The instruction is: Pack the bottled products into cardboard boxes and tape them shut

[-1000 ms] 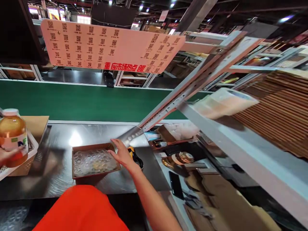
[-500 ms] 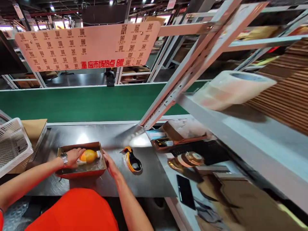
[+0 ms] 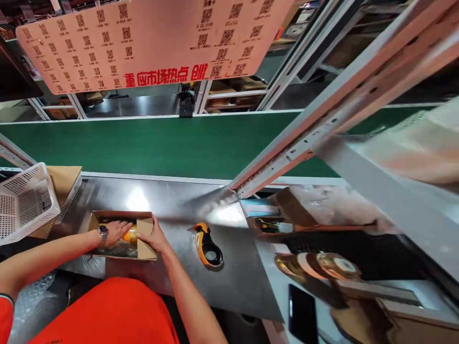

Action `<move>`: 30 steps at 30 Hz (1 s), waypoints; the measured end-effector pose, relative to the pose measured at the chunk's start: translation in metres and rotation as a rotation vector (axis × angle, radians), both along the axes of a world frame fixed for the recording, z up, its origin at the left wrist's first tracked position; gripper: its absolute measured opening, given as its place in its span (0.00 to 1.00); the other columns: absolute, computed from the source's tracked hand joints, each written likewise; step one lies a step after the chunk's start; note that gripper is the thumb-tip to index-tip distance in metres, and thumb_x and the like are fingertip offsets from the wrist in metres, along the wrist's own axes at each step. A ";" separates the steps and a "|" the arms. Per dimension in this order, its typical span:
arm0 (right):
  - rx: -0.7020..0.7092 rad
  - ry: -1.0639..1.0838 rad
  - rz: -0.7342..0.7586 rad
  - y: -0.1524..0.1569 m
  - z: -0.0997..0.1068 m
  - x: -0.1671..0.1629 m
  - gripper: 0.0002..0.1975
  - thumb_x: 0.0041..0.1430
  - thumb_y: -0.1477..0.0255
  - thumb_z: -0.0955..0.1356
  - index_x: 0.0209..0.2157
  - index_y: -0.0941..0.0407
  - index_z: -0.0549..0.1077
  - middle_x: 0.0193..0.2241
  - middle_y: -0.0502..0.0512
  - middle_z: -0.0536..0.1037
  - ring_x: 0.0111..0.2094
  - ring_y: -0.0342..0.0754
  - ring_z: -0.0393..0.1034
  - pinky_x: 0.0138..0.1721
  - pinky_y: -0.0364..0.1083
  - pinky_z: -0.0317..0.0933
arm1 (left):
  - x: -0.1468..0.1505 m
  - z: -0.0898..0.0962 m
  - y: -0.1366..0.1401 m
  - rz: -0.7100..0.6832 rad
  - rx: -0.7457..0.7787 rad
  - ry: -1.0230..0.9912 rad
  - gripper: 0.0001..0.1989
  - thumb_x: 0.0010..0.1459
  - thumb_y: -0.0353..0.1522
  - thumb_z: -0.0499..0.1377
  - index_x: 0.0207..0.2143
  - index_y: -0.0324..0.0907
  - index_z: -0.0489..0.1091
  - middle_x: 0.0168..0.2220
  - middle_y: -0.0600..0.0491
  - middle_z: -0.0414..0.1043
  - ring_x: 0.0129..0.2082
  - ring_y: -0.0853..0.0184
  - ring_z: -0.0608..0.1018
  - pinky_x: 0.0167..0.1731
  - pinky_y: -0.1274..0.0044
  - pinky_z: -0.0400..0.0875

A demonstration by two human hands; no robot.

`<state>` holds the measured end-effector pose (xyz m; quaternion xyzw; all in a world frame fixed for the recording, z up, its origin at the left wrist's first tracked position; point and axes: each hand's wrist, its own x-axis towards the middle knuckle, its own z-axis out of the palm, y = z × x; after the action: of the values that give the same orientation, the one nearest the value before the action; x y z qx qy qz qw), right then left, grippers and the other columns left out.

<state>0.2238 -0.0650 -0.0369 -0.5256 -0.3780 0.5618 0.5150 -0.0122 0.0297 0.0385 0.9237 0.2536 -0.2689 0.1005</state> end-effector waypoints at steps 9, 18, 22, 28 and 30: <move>0.005 -0.059 -0.143 0.000 -0.016 -0.017 0.57 0.39 0.56 0.85 0.69 0.50 0.63 0.55 0.60 0.84 0.55 0.64 0.81 0.63 0.65 0.72 | 0.013 0.001 0.004 -0.017 -0.012 -0.083 0.53 0.53 0.32 0.78 0.76 0.37 0.60 0.69 0.31 0.72 0.65 0.39 0.78 0.65 0.59 0.72; -0.026 -0.074 -0.204 -0.018 -0.018 -0.022 0.57 0.41 0.54 0.84 0.69 0.51 0.61 0.58 0.63 0.83 0.57 0.64 0.81 0.64 0.64 0.72 | -0.069 0.032 -0.022 0.415 0.166 -0.681 0.39 0.71 0.42 0.62 0.78 0.39 0.57 0.75 0.33 0.66 0.75 0.43 0.68 0.76 0.52 0.61; -0.066 -0.096 -0.254 -0.023 -0.015 -0.024 0.56 0.41 0.55 0.84 0.68 0.52 0.63 0.59 0.65 0.82 0.57 0.65 0.81 0.65 0.64 0.72 | -0.111 0.017 -0.040 0.699 0.008 -0.691 0.45 0.72 0.51 0.57 0.81 0.38 0.50 0.77 0.32 0.63 0.78 0.41 0.66 0.76 0.49 0.63; -0.121 -0.145 -0.249 -0.022 -0.012 -0.022 0.58 0.40 0.53 0.84 0.70 0.53 0.62 0.56 0.65 0.83 0.55 0.65 0.82 0.62 0.63 0.75 | -0.098 0.005 -0.049 0.601 -0.202 -0.699 0.75 0.51 0.57 0.74 0.83 0.32 0.36 0.81 0.23 0.42 0.82 0.32 0.48 0.78 0.41 0.49; -0.121 -0.152 -0.232 -0.022 -0.013 -0.021 0.58 0.41 0.52 0.84 0.70 0.53 0.62 0.57 0.65 0.83 0.55 0.65 0.82 0.62 0.62 0.75 | -0.091 0.005 -0.047 0.605 -0.227 -0.696 0.78 0.49 0.56 0.76 0.83 0.31 0.33 0.82 0.22 0.37 0.82 0.33 0.45 0.79 0.42 0.49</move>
<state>0.2029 -0.0871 -0.0496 -0.6368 -0.3179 0.4789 0.5138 -0.1034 -0.0172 0.0433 0.8269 0.4315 0.0719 0.3535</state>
